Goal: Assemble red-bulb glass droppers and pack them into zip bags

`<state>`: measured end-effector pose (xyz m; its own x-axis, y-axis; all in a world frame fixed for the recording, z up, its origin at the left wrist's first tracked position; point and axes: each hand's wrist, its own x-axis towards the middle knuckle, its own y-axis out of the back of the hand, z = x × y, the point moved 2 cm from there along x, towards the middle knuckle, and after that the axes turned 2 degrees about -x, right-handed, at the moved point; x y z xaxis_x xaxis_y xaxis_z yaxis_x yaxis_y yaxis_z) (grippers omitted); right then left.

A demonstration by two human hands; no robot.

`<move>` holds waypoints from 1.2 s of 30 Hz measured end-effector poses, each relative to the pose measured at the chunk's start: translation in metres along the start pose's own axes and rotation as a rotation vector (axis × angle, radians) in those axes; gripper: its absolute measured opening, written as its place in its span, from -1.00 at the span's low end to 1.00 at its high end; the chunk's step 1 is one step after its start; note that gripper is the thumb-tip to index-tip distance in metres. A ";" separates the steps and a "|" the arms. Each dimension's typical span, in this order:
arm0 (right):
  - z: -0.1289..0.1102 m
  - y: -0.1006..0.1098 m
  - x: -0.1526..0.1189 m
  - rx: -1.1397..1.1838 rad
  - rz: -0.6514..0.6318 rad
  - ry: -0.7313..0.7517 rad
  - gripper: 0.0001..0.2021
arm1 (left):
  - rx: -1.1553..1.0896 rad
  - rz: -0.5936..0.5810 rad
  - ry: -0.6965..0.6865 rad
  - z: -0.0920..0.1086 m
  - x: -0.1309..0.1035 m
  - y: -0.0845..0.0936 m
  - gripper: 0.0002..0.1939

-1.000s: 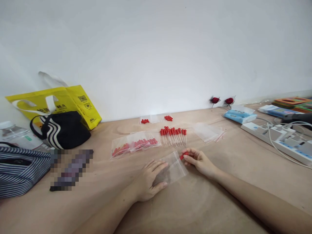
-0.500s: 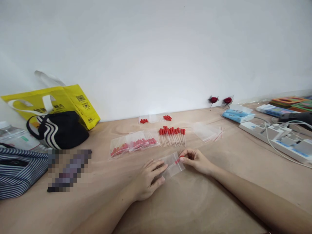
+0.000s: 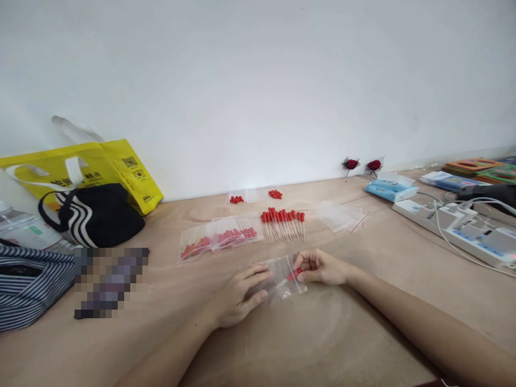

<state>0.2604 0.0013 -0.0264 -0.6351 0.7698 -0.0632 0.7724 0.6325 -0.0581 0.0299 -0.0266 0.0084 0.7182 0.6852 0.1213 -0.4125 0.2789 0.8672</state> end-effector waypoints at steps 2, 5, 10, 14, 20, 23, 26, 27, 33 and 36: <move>-0.001 0.006 -0.001 -0.007 -0.001 -0.005 -0.68 | -0.015 -0.003 0.005 -0.001 -0.002 0.005 -0.61; -0.002 0.009 -0.001 -0.019 0.030 0.001 -0.69 | 0.000 -0.012 0.004 -0.004 -0.004 0.006 -0.60; -0.001 0.003 0.005 -0.076 0.147 0.011 -0.73 | 0.002 -0.015 0.016 -0.005 -0.003 0.001 -0.60; 0.000 -0.004 0.006 -0.206 0.214 0.048 -0.72 | 0.002 0.009 0.005 -0.004 -0.002 0.000 -0.60; -0.012 -0.003 -0.002 -0.449 0.044 0.206 -0.68 | 0.004 0.025 0.001 -0.004 -0.002 0.001 -0.60; -0.013 0.016 -0.001 -0.428 -0.024 0.135 -0.73 | 0.006 0.027 -0.012 -0.004 -0.002 0.001 -0.61; -0.014 0.051 0.012 -0.489 0.309 0.001 -0.80 | 0.016 0.030 -0.025 -0.004 -0.001 0.001 -0.59; -0.015 0.064 0.019 -0.557 0.507 -0.050 -0.84 | 0.025 0.024 -0.026 -0.004 -0.001 0.001 -0.58; -0.027 0.109 0.065 -0.714 0.982 -0.276 -0.79 | 0.036 -0.002 -0.082 -0.006 -0.003 -0.001 -0.56; -0.029 0.116 0.083 -0.690 0.998 -0.384 -0.85 | 0.020 0.025 -0.115 -0.008 -0.004 -0.002 -0.62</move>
<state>0.2979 0.1410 -0.0098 0.3497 0.9342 -0.0704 0.6827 -0.2027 0.7020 0.0239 -0.0247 0.0025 0.7677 0.6100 0.1963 -0.4208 0.2488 0.8724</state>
